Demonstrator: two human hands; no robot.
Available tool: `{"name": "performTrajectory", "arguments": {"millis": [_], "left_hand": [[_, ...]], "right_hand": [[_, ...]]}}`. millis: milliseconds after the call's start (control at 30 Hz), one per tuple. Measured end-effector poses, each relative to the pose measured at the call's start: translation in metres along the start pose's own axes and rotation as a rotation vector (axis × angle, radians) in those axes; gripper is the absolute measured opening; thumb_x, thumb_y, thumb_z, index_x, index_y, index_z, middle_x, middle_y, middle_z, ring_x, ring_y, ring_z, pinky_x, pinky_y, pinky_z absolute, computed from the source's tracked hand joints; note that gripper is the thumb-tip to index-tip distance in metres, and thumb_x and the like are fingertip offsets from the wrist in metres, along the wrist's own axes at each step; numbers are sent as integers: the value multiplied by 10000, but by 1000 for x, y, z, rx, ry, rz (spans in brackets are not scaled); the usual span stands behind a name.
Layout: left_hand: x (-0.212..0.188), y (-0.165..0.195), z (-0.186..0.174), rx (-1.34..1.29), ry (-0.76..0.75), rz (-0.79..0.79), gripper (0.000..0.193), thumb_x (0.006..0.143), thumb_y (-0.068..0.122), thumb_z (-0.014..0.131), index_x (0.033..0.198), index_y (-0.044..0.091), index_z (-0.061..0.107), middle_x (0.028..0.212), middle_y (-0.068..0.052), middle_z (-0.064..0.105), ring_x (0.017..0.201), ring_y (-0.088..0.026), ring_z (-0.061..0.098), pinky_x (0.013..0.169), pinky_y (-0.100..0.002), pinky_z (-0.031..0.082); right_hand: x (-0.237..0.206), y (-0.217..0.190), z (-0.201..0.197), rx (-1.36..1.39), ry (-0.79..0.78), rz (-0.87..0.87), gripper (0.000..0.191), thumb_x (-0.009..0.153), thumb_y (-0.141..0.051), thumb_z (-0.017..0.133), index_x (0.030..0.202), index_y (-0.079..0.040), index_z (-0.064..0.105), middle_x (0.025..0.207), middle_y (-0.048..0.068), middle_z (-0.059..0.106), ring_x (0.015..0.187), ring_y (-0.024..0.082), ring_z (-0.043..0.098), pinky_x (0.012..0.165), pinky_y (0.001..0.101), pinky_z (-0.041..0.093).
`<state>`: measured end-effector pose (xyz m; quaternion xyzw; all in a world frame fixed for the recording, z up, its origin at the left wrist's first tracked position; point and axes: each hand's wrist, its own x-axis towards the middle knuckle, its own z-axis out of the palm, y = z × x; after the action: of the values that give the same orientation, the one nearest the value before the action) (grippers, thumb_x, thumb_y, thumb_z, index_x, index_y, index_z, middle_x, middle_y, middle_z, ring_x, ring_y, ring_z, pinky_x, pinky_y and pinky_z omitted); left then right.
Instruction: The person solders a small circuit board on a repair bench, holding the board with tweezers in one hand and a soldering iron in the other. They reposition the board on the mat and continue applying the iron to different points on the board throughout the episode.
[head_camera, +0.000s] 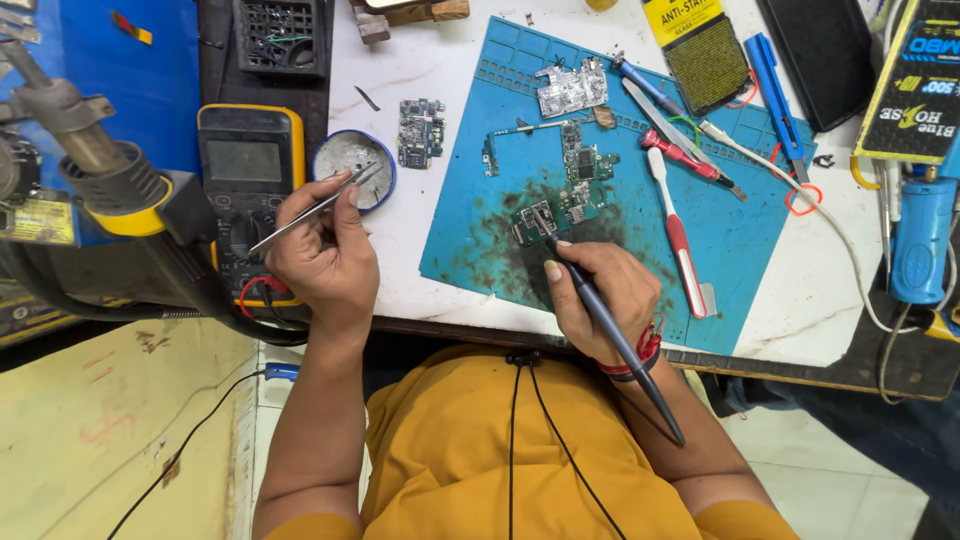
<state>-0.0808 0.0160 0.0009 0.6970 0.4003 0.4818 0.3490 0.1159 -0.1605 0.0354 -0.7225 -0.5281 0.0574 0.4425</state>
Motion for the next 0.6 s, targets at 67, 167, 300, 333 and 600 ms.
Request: {"name": "performTrajectory", "arguments": {"millis": [67,167,300,333,600], "left_hand": [[0,0,-1,30,-6,-1,110,1077,-30,704,1164,-55,641,1073,-137,769,804,-90,693,633,-193,526],[0,-2,-1,51,-18,-11,105,1066,-40,709,1152,-58,652,1041,-136,774,793,-92,699,655,-211,528],[-3,-10,0,-58,24,-19,98,1066,-62,698,1139,-59,633,1084,-175,762,839,-120,720,688,-226,573],[-4,-12,1,-107,44,-19,102,1065,-67,693,1136,-59,620,1101,-188,754,860,-130,729,695,-230,587],[-8,-19,-2,-167,72,-24,117,1086,-68,651,1149,-65,553,1120,-215,727,881,-146,722,616,-207,579]], "right_hand": [[0,-1,0,-8,-1,-1,163,943,-76,778,1038,3,672,893,149,716,753,286,707,672,351,540],[1,-1,0,-8,-7,3,163,941,-75,779,1035,5,673,888,150,717,745,286,704,665,350,538],[2,-1,0,9,-12,4,164,946,-73,773,1042,7,668,891,150,714,758,288,710,672,349,542],[2,-1,0,10,-12,2,164,947,-72,774,1042,6,667,892,151,715,758,288,710,672,349,542],[1,0,-1,25,-3,0,167,950,-69,771,1050,9,662,902,155,721,758,281,713,667,346,540]]}}
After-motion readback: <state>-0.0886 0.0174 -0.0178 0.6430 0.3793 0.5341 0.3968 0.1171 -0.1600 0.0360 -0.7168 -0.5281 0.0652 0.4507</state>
